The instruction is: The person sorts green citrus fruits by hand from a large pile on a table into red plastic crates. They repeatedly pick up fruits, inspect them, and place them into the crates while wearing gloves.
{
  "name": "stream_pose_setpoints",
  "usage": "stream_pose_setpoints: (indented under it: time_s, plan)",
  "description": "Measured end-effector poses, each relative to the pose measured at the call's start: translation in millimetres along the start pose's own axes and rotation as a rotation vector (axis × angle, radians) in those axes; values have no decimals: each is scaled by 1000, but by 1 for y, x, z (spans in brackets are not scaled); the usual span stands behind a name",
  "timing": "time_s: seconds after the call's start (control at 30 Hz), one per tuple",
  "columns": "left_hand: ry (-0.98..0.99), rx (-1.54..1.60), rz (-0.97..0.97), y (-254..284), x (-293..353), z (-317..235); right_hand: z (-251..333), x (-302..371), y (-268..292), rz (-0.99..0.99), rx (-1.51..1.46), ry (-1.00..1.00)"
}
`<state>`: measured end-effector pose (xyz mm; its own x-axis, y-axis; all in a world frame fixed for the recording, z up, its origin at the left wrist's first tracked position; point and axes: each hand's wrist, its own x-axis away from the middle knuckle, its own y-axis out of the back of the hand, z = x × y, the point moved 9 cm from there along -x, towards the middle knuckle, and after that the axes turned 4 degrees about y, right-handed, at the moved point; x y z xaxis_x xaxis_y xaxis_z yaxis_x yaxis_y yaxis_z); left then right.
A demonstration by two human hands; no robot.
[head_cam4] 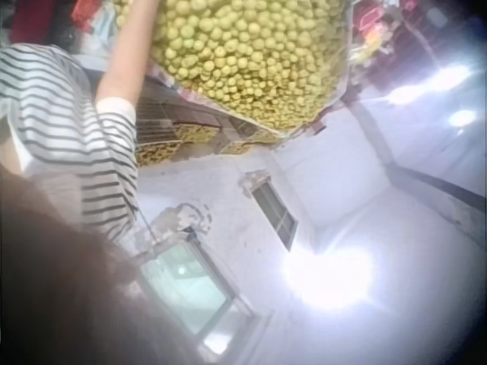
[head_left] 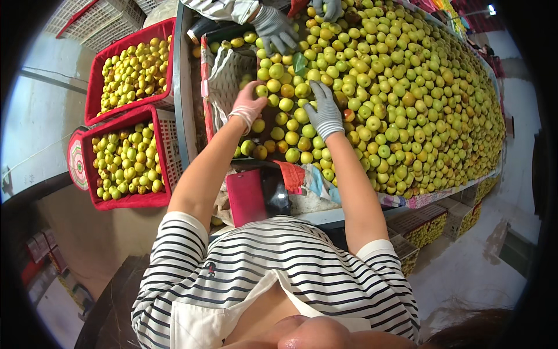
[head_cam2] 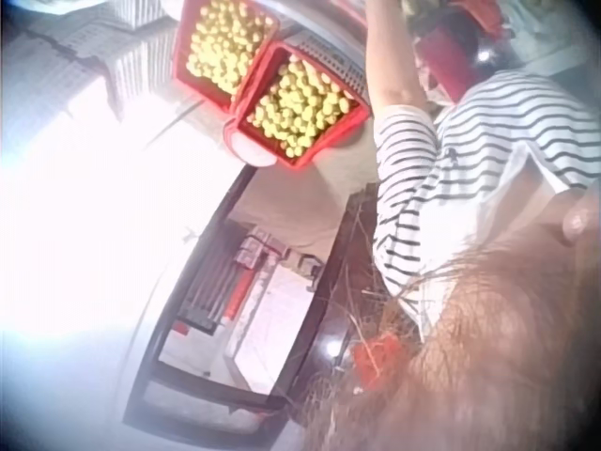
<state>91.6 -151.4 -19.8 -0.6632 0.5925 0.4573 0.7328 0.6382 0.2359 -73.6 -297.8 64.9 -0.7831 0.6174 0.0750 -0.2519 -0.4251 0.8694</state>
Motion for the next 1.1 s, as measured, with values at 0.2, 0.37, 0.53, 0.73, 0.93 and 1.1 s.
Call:
stream_pose_setpoints:
  time_s: [0.2,0.37,0.53,0.73,0.93,1.1]
  plan:
    - [-159,-620,-14,-21,-2,-25,0,-16,-26,-46,365,204]
    - [-63,-293,-1,2,0,40,45,22,-50,114,392,258]
    - [216,418,41,17,42,32,59,44,-54,45,314,454]
    - [382,996,442,-39,64,29,12,-8,18,-68,503,116]
    - [549,1173,539,-71,70,18,9,-6,-18,258,523,-148]
    - [596,1255,599,-72,75,15,-7,1,-24,390,365,-288]
